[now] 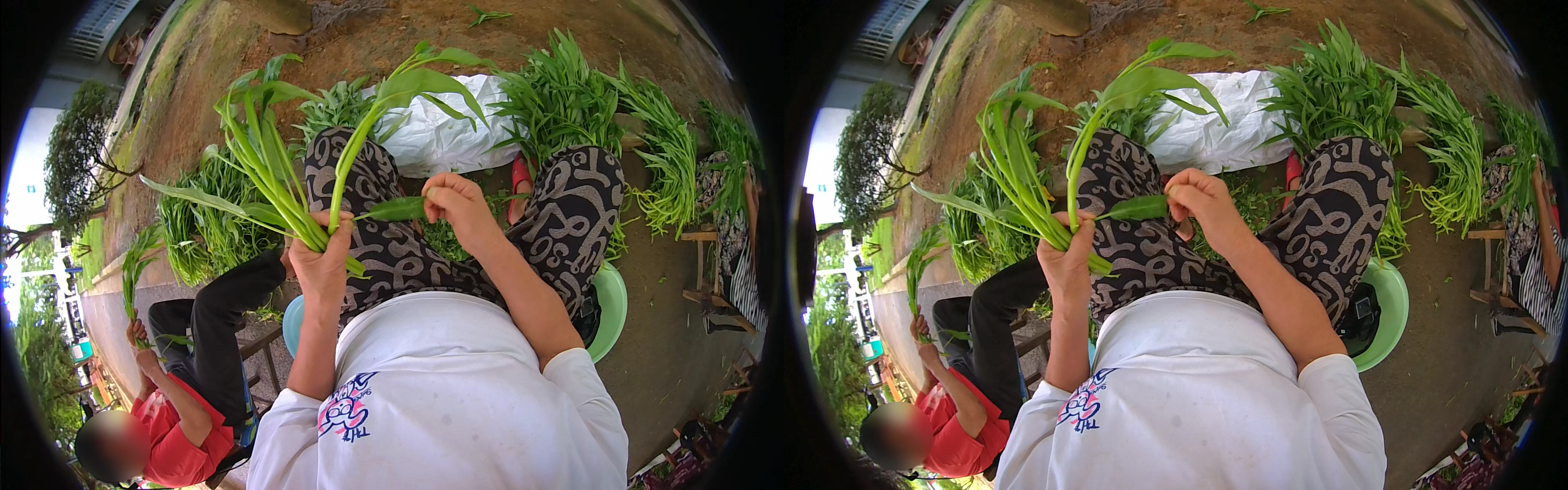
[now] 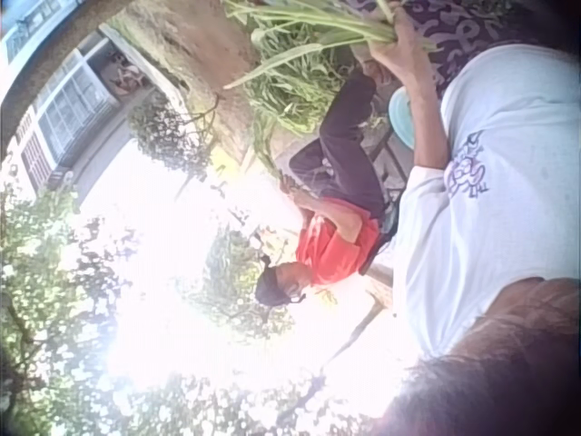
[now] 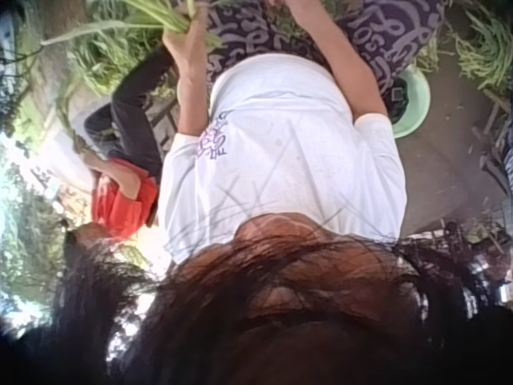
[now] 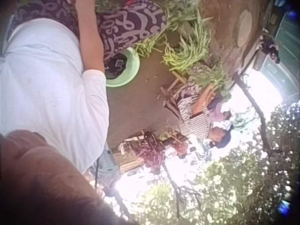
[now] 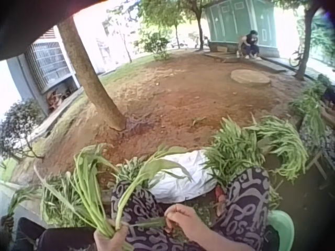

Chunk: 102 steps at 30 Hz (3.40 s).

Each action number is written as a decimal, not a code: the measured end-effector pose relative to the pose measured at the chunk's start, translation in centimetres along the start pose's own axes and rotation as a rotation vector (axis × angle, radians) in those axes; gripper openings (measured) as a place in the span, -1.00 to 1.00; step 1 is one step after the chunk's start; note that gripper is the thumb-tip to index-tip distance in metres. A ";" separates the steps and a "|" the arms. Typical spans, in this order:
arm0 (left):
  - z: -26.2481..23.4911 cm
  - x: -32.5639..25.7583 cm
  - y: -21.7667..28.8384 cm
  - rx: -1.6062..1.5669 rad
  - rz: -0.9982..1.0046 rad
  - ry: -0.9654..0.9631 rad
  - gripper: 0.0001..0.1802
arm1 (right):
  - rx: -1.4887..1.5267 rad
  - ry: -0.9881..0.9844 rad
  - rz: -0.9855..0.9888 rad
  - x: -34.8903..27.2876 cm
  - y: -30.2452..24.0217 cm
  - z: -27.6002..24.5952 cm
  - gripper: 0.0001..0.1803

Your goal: The person is sorting water spinach by plucking leaves and small stems from the stalks by hand. The person works through the bunch one stalk at a time while seated outdoors.

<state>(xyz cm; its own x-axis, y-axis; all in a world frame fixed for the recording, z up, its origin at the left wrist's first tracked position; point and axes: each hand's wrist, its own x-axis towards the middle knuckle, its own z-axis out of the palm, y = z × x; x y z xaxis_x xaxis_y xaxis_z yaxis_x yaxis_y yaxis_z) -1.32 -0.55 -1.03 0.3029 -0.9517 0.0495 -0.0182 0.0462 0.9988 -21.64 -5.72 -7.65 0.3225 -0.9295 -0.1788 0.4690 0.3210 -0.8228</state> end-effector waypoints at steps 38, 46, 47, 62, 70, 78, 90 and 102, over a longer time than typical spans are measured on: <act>-0.4 0.0 0.0 0.003 -0.050 -0.065 -0.88 | -0.781 -0.051 -0.533 -0.5 -0.2 1.2 -0.81; 0.2 0.0 -0.2 -0.025 0.003 -0.037 -0.93 | -0.736 -0.099 -0.582 -0.3 0.3 1.0 -0.86; 0.2 0.0 0.0 -0.012 -0.013 -0.041 -0.93 | -0.727 -0.104 -0.590 -0.3 0.3 1.0 -0.87; 0.7 0.4 0.8 0.064 0.055 -0.037 -0.94 | 0.154 0.006 -0.166 0.2 -0.8 -0.4 -0.90; 0.2 0.6 0.3 0.059 0.073 -0.043 -0.95 | -0.169 -0.074 -0.217 -0.3 -1.3 0.4 -0.92; 0.9 0.3 0.5 0.020 0.000 -0.048 -0.96 | -0.551 -0.089 -0.453 -0.7 -0.8 1.5 -0.81; 1.4 -0.2 0.4 -0.007 -0.016 -0.072 -0.95 | -0.740 -0.084 -0.628 -0.7 -1.1 1.2 -0.90; 2.4 -0.5 0.1 0.011 -0.038 -0.117 -0.95 | 0.191 -0.046 -0.049 -0.4 -0.1 0.8 -0.91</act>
<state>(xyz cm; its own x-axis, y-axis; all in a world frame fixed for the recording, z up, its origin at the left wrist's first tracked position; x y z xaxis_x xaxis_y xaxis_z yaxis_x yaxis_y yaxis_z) -3.74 -0.78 -0.93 0.1902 -0.9817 0.0101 -0.0197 0.0065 0.9998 -21.18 -5.24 -7.13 0.3304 -0.9371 -0.1125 0.6309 0.3079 -0.7121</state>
